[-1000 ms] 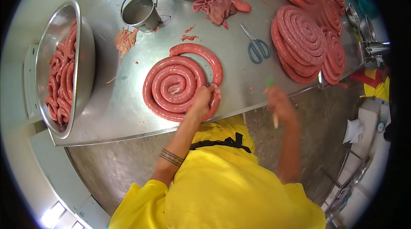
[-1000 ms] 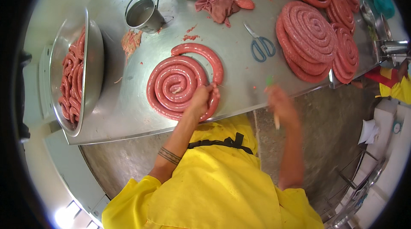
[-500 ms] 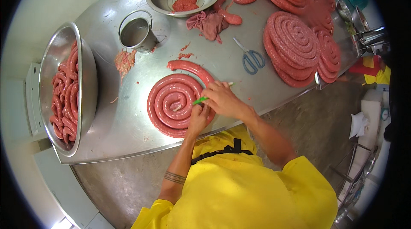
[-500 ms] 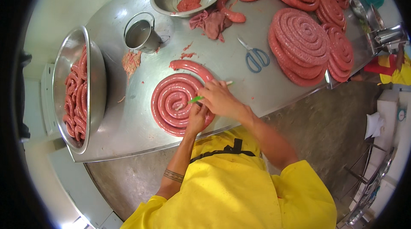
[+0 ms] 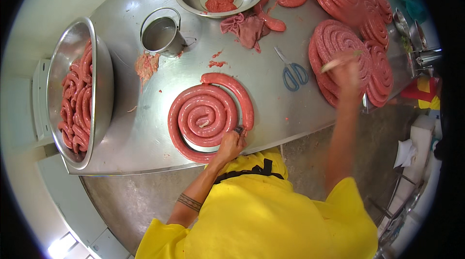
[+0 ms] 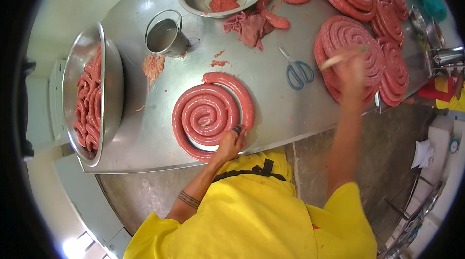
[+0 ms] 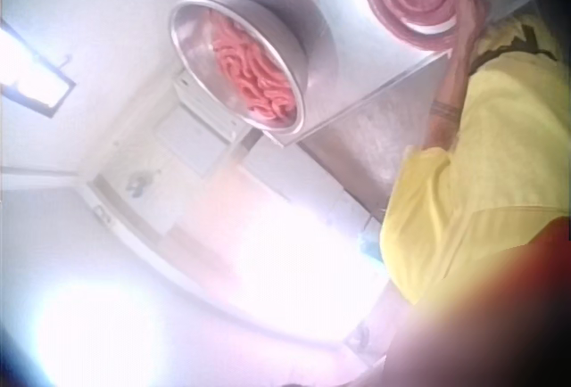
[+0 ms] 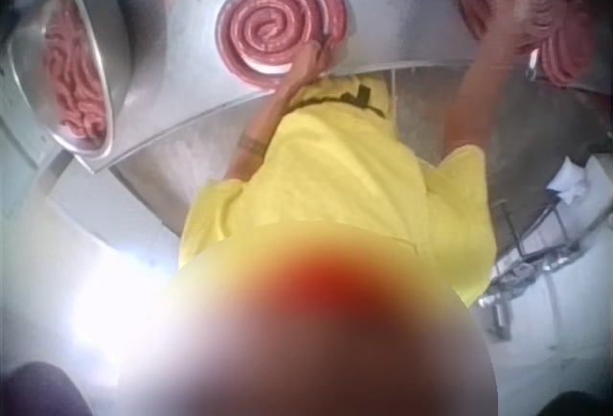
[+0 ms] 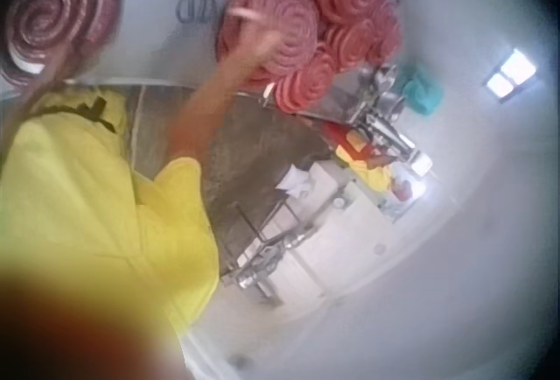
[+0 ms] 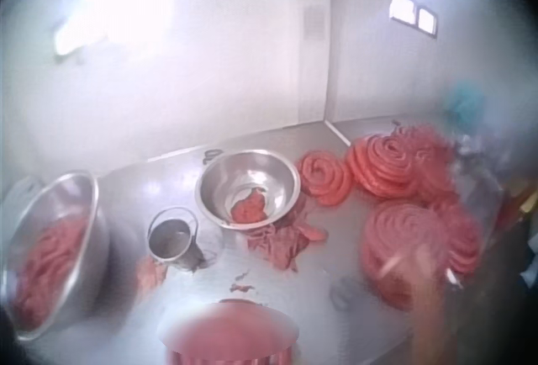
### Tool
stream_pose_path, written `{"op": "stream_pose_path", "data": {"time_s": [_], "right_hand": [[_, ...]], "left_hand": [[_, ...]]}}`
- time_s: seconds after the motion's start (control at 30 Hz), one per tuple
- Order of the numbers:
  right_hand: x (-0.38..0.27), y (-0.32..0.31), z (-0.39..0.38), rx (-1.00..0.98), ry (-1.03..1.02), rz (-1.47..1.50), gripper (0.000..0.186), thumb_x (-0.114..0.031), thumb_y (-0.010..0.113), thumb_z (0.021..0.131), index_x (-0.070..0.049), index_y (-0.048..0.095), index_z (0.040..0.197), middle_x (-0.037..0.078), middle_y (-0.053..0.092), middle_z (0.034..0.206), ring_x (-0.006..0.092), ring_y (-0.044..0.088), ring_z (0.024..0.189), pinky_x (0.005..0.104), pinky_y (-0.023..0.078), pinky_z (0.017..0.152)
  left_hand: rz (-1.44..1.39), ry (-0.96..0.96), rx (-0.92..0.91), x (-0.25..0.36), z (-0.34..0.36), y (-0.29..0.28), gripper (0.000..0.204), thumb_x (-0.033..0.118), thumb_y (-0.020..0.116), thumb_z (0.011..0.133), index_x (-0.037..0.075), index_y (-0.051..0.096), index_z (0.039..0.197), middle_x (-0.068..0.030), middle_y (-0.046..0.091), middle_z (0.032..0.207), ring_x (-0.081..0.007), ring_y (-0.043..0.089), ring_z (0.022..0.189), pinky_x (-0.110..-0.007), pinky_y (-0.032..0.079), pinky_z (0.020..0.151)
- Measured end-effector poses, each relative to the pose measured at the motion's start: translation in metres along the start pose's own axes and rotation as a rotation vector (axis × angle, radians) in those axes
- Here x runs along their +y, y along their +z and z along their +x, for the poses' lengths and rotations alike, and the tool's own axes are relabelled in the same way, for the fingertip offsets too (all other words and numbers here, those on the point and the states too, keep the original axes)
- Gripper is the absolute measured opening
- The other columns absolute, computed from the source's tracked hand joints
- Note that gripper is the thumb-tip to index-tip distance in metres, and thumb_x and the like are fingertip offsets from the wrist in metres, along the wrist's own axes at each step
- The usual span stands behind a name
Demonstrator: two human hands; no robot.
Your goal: The person coils long links of raw sausage into spiral shapes on a stainless steel table. They use a green-handled tool to prick the sausage casing and scissors to cut the links into segments. The finished spirals are stacked on the table.
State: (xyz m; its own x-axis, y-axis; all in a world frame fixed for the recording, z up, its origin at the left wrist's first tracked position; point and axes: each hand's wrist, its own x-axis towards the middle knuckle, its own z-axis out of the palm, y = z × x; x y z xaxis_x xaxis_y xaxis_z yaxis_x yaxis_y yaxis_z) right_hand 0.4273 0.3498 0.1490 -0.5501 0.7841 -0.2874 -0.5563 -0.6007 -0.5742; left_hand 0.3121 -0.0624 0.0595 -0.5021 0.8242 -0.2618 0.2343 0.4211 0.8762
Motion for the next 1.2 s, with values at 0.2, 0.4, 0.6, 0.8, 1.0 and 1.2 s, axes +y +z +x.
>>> {"op": "stream_pose_path", "data": {"time_s": [0.2, 0.4, 0.6, 0.8, 1.0, 1.2], "right_hand": [[-0.076, -0.031, 0.04, 0.028, -0.163, -0.591, 0.014, -0.019, 0.049, 0.105, -0.007, 0.055, 0.101, -0.002, 0.045, 0.073, 0.0123, 0.046, 0.064, 0.0296, 0.045, 0.062], [0.111, -0.102, -0.028, -0.118, 0.408, -0.87, 0.02, -0.022, 0.048, 0.108, -0.006, 0.056, 0.101, 0.0, 0.054, 0.078, 0.0111, 0.054, 0.066, 0.0279, 0.05, 0.062], [0.165, -0.075, -0.065, -0.103, 0.513, -0.892, 0.03, -0.032, 0.047, 0.108, -0.006, 0.054, 0.095, 0.002, 0.053, 0.074, 0.0124, 0.055, 0.065, 0.0297, 0.052, 0.063], [0.164, -0.083, -0.063, -0.02, 0.56, -0.661, 0.032, -0.034, 0.049, 0.108, -0.006, 0.053, 0.094, 0.002, 0.053, 0.074, 0.016, 0.058, 0.064, 0.0329, 0.055, 0.066], [0.169, -0.096, -0.059, -0.006, 0.556, -0.534, 0.031, -0.034, 0.051, 0.107, -0.006, 0.053, 0.094, 0.004, 0.055, 0.073, 0.0187, 0.062, 0.065, 0.0363, 0.058, 0.065], [0.167, -0.1, -0.064, -0.051, 0.547, -0.557, 0.031, -0.034, 0.054, 0.105, -0.005, 0.055, 0.093, 0.005, 0.058, 0.07, 0.0217, 0.065, 0.06, 0.0385, 0.06, 0.063]], "left_hand": [[0.311, -0.013, -0.018, 0.008, 0.037, -0.039, 0.034, 0.022, 0.061, 0.095, -0.008, 0.063, 0.082, -0.0323, 0.057, 0.07, -0.0471, 0.064, 0.067, -0.053, 0.047, 0.059], [0.671, 0.381, 0.568, -0.011, 0.198, -0.089, 0.027, 0.014, 0.065, 0.09, -0.006, 0.062, 0.108, -0.0289, 0.058, 0.118, -0.0437, 0.056, 0.108, -0.047, 0.054, 0.082], [0.757, -0.041, 0.44, -0.024, 0.214, -0.044, 0.017, 0.005, 0.06, 0.087, -0.007, 0.066, 0.097, -0.0269, 0.055, 0.113, -0.0445, 0.053, 0.105, -0.047, 0.052, 0.09], [-0.031, -0.014, 0.397, 0.044, 0.22, -0.009, 0.012, 0.007, 0.066, 0.082, -0.003, 0.072, 0.087, -0.0155, 0.073, 0.079, -0.0275, 0.071, 0.073, -0.039, 0.055, 0.07], [-0.462, 0.374, 0.407, 0.136, 0.301, -0.144, 0.014, 0.012, 0.068, 0.086, 0.003, 0.075, 0.094, -0.004, 0.071, 0.081, -0.0134, 0.065, 0.076, -0.031, 0.05, 0.07], [0.499, 0.169, 0.566, 0.096, 0.328, -0.192, 0.027, 0.025, 0.07, 0.091, 0.003, 0.072, 0.105, -0.0114, 0.075, 0.082, -0.0212, 0.072, 0.078, -0.033, 0.054, 0.073]]}}
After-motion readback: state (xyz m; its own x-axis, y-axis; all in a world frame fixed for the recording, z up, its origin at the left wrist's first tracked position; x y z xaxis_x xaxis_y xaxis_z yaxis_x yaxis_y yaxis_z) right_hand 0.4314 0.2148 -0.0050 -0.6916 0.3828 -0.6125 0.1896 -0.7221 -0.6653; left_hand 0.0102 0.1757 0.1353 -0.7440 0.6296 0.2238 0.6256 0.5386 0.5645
